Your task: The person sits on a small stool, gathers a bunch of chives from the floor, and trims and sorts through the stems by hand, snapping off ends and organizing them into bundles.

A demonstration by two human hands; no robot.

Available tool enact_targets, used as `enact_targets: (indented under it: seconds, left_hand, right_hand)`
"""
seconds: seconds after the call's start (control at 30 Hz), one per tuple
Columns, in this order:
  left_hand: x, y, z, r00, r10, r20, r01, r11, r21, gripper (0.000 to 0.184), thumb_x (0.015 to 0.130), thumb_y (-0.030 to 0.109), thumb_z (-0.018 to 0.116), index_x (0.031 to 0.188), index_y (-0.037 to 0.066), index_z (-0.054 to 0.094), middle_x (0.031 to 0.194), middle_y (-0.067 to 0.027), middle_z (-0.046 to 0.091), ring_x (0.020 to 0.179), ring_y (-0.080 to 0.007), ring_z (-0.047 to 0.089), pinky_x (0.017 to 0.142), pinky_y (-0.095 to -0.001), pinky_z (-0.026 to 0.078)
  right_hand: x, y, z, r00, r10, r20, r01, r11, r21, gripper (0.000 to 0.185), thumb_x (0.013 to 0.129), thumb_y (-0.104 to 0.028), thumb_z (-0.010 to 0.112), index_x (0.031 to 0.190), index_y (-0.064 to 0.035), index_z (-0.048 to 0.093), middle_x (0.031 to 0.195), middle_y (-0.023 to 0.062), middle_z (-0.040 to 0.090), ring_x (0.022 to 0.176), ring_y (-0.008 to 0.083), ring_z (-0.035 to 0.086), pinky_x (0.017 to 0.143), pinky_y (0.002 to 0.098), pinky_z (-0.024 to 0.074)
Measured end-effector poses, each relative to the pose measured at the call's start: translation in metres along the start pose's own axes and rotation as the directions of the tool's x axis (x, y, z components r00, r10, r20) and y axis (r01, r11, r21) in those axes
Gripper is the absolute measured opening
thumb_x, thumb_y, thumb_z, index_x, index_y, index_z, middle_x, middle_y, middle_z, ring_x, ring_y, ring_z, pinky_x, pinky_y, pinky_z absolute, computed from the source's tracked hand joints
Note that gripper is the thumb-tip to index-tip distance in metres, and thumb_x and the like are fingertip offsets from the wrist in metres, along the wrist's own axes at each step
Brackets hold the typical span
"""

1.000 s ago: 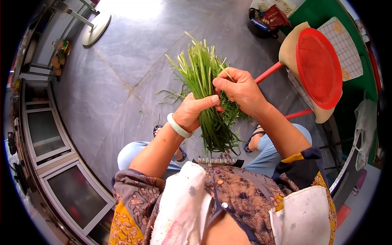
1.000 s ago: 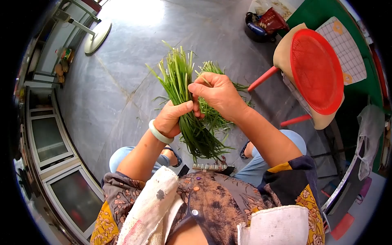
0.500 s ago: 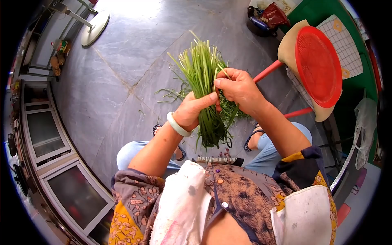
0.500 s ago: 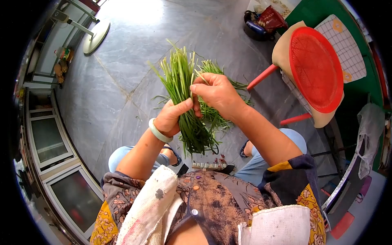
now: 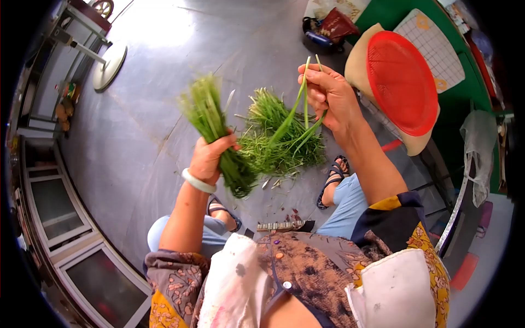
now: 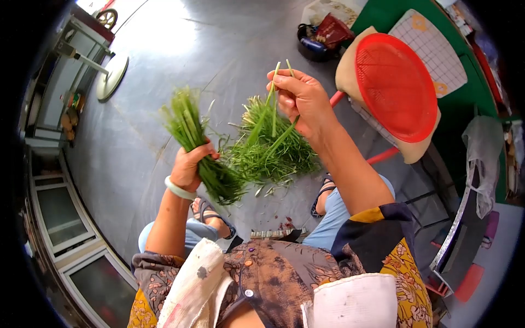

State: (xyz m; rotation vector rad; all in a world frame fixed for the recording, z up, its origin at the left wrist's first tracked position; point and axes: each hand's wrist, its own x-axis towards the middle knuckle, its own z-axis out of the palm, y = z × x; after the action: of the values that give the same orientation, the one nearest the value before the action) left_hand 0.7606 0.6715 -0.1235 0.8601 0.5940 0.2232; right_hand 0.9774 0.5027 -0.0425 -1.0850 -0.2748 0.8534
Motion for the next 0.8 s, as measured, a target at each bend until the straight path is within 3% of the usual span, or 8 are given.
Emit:
enact_targets:
  seconds: [0.13,0.23,0.3,0.33,0.43,0.6,0.8]
  left_hand:
    - [0.006,0.009,-0.026,0.954,0.177,-0.24,-0.127,0.969,0.21,0.02,0.076,0.01,0.075,0.09,0.003,0.062,0.075,-0.002,0.058,0.061,-0.0127,0.055,0.061,-0.027,0.049]
    - [0.003,0.018,-0.027,0.933,0.209,-0.292,-0.102,0.934,0.343,0.016,0.076,0.011,0.074,0.084,0.004,0.063,0.069,-0.0014,0.057,0.061,-0.0123,0.054,0.059,-0.0263,0.044]
    - [-0.005,0.02,-0.012,0.964,0.16,-0.21,-0.087,0.943,0.321,0.014,0.076,0.011,0.074,0.081,0.005,0.062,0.07,-0.002,0.058,0.062,-0.0131,0.054,0.06,-0.027,0.043]
    - [-0.004,0.013,-0.008,0.987,0.139,-0.085,-0.118,0.97,0.214,0.013,0.077,0.012,0.073,0.081,0.005,0.062,0.071,-0.0017,0.057,0.064,-0.013,0.054,0.062,-0.0273,0.043]
    - [-0.009,0.005,0.018,0.998,-0.037,0.05,0.031,0.994,0.103,0.015,0.08,0.009,0.071,0.093,0.005,0.062,0.1,-0.0106,0.069,0.087,-0.0151,0.062,0.075,-0.0269,0.047]
    - [-0.006,-0.013,0.041,0.99,-0.034,0.139,0.057,0.986,-0.159,0.013,0.083,0.003,0.067,0.094,0.004,0.06,0.092,-0.0082,0.066,0.082,-0.0171,0.063,0.074,-0.0314,0.051]
    - [-0.003,-0.013,0.036,0.994,0.011,0.105,0.002,0.993,-0.119,0.015,0.081,0.003,0.069,0.092,0.005,0.058,0.082,-0.0043,0.062,0.075,-0.0157,0.061,0.069,-0.0297,0.051]
  right_hand:
    - [-0.004,-0.012,-0.007,0.999,-0.003,-0.053,0.002,1.0,-0.019,0.014,0.087,-0.008,0.061,0.098,0.0002,0.064,0.082,0.0076,0.065,0.045,0.0014,0.041,0.038,0.0163,0.0286]
    - [-0.008,-0.008,-0.003,0.998,0.044,-0.036,-0.046,0.997,-0.066,0.013,0.087,-0.009,0.062,0.097,-0.0013,0.065,0.083,0.0067,0.066,0.045,0.0013,0.04,0.038,0.0166,0.0267]
    - [-0.011,0.004,0.005,0.996,0.092,0.016,-0.09,0.99,-0.105,0.012,0.087,-0.01,0.063,0.096,-0.0021,0.065,0.082,0.0051,0.066,0.045,0.0012,0.038,0.039,0.0167,0.0253]
    - [-0.012,0.012,0.01,0.993,0.118,0.02,-0.115,0.984,-0.135,0.012,0.087,-0.012,0.064,0.095,-0.0034,0.066,0.081,0.0013,0.064,0.047,0.001,0.037,0.04,0.0175,0.0243]
    - [-0.016,0.036,0.026,0.986,0.165,0.005,-0.161,0.968,-0.195,0.014,0.089,-0.013,0.063,0.099,-0.0036,0.066,0.076,-0.0014,0.061,0.045,0.0018,0.038,0.038,0.0179,0.0266]
    - [-0.024,0.062,0.039,0.982,0.186,0.029,-0.178,0.966,-0.187,0.012,0.089,-0.017,0.065,0.095,-0.0068,0.066,0.071,-0.0081,0.055,0.052,-0.0002,0.036,0.046,0.0176,0.0254]
    - [-0.027,0.063,0.051,0.98,0.137,0.142,-0.091,0.953,-0.289,0.007,0.089,-0.007,0.059,0.094,-0.0028,0.061,0.078,-0.0019,0.059,0.066,0.0059,0.053,0.058,0.0217,0.0435]
